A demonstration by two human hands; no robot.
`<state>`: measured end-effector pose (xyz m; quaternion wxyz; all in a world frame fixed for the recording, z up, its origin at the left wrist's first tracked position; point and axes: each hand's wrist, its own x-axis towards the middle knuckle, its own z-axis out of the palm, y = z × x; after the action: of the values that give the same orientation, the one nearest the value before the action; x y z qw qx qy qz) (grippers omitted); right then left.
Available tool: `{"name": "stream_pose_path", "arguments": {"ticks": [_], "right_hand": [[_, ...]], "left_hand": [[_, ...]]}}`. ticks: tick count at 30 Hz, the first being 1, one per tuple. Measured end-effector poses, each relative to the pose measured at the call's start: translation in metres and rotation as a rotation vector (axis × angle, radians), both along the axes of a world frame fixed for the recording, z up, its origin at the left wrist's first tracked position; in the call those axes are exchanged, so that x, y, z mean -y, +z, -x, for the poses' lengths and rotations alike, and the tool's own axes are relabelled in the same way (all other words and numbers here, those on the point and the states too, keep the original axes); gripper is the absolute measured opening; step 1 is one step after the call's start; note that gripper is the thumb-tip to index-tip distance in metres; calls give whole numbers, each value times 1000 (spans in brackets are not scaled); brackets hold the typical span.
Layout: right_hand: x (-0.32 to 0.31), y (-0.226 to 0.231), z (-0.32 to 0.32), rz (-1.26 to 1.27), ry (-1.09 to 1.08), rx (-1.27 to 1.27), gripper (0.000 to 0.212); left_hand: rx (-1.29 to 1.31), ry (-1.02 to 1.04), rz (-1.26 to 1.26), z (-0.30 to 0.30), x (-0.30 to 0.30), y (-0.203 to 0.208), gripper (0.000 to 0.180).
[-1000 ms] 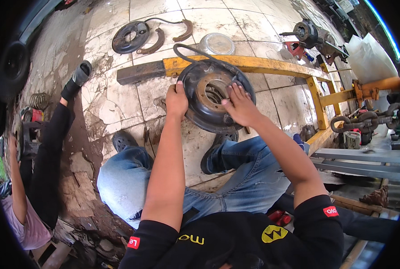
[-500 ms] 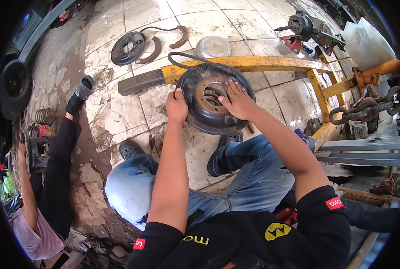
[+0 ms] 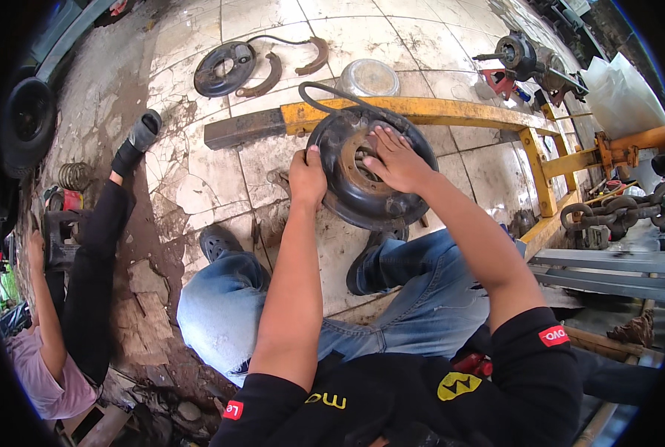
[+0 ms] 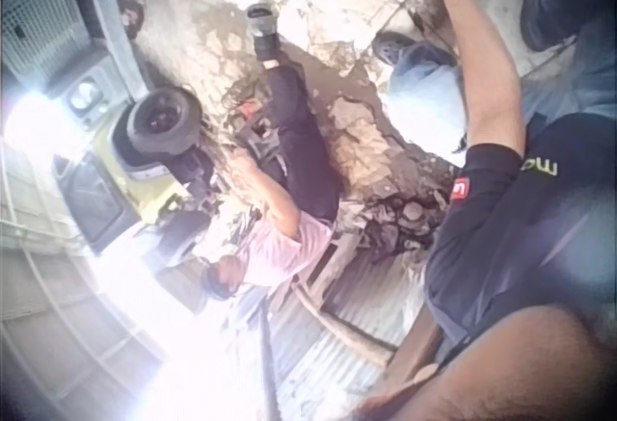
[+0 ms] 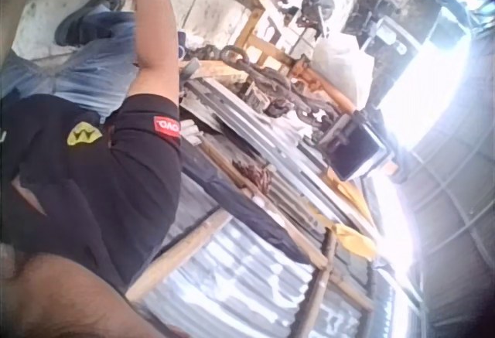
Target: The person sits on the floor and scrubs the inside surface of a brake drum with a small abrasive pad. The person repeatedly rotates the drum and scrubs different areas of the inner surface.
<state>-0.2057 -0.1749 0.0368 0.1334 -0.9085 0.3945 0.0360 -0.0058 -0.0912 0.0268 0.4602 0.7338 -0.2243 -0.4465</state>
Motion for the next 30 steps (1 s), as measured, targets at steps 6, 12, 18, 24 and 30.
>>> {"name": "stream_pose_path", "arguments": {"ticks": [6, 12, 18, 24, 30], "right_hand": [[-33, 21, 42, -133, -28, -71, 77], [4, 4, 2, -24, -25, 9, 77], [-69, 38, 36, -145, 25, -110, 79], [-67, 46, 46, -142, 40, -67, 79], [-79, 40, 26, -197, 224, -28, 80]], "left_hand": [[44, 50, 4, 3, -4, 9, 44], [3, 28, -5, 0, 2, 1, 45], [28, 122, 72, -3, 0, -7, 45], [-96, 58, -103, 5, 0, 26, 45], [73, 82, 74, -5, -1, -16, 49]]}}
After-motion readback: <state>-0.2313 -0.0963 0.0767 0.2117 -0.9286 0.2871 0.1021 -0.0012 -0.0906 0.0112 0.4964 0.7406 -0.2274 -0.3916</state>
